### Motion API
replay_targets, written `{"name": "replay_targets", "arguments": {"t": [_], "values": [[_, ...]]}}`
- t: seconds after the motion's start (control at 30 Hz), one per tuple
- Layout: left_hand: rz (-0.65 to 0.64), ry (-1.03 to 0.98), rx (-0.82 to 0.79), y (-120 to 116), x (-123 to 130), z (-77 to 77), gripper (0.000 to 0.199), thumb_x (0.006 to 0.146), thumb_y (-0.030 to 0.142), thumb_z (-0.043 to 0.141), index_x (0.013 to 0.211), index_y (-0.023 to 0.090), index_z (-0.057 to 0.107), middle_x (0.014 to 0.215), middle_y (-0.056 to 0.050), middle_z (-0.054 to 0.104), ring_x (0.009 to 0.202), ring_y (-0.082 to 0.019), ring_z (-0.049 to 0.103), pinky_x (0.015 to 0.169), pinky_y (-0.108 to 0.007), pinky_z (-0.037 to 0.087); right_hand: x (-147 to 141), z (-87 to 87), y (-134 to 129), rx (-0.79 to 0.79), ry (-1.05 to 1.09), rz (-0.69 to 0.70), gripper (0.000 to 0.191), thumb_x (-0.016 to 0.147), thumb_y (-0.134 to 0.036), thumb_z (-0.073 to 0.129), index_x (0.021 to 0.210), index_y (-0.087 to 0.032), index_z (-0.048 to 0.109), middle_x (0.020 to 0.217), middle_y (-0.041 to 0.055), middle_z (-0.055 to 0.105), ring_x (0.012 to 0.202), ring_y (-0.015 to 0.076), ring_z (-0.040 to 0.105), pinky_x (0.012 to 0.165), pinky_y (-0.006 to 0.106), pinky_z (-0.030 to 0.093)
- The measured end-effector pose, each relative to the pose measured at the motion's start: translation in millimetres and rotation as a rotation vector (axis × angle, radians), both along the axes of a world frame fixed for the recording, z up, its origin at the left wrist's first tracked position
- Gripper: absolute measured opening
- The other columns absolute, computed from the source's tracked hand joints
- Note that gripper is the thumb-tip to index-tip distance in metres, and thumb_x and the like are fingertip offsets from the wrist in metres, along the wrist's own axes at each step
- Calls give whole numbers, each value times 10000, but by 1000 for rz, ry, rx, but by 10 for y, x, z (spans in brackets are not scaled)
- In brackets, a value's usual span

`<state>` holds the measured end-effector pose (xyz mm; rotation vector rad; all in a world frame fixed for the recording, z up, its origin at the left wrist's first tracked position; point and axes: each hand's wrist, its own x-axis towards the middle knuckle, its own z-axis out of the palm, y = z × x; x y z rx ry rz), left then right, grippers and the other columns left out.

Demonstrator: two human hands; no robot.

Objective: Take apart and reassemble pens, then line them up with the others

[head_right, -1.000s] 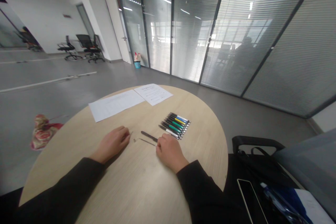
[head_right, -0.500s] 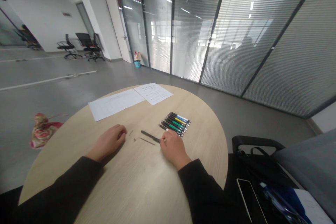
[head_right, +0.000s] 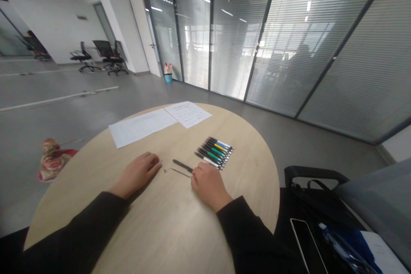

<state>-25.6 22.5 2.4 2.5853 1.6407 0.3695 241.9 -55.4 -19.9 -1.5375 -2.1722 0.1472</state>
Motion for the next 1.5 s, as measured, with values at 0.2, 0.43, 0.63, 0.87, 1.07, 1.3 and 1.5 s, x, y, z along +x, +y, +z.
{"name": "replay_targets", "arguments": {"t": [0.2, 0.43, 0.63, 0.87, 1.07, 1.3, 1.5], "values": [[-6, 55, 36, 6, 30, -43, 244, 978, 335, 434, 931, 189, 624, 953, -96, 629, 878, -244, 617, 751, -334, 443, -41, 36, -34, 2, -152, 6, 132, 925, -192, 598, 852, -167, 705, 896, 67, 647, 873, 193, 600, 738, 287, 429], [26, 84, 31, -12, 67, -20, 246, 987, 326, 433, 892, 193, 616, 932, -95, 646, 865, -250, 623, 718, -333, 430, -71, 31, -43, -44, -195, -42, 140, 920, -153, 602, 812, -152, 690, 868, 84, 660, 823, 188, 612, 688, 273, 426], [23, 78, 29, -7, 70, -24, 262, 993, 319, 414, 856, 190, 596, 901, -100, 643, 837, -257, 618, 709, -343, 431, -92, -7, -39, -32, -209, -75, 156, 936, -138, 579, 818, -148, 682, 869, 90, 664, 817, 196, 621, 683, 279, 437], [31, 53, 23, 22, 48, -65, 254, 985, 318, 417, 866, 192, 602, 918, -100, 655, 854, -250, 622, 728, -340, 447, -97, -19, -22, -44, -217, -79, 139, 940, -139, 576, 851, -146, 683, 886, 96, 663, 811, 195, 622, 678, 277, 444], [31, -1, 24, 39, -6, -63, 278, 994, 339, 365, 898, 190, 580, 940, -109, 646, 850, -257, 621, 742, -357, 460, -73, -32, -12, -34, -174, -84, 131, 933, -146, 583, 835, -160, 669, 895, 85, 659, 828, 193, 612, 673, 277, 426], [-14, -342, -39, -3, 7, -11, 240, 962, 389, 409, 883, 202, 537, 795, -44, 632, 717, -210, 578, 695, -331, 448, -3, 52, -19, 2, -27, -132, 140, 952, -179, 568, 844, -178, 658, 928, 57, 660, 858, 176, 610, 696, 266, 412], [-49, -558, -140, -60, 75, 3, 217, 931, 402, 485, 911, 201, 561, 754, -7, 624, 678, -175, 563, 649, -294, 439, 8, 63, -13, 25, 38, -128, 147, 960, -181, 569, 840, -179, 654, 916, 41, 657, 833, 162, 609, 701, 262, 407]]}}
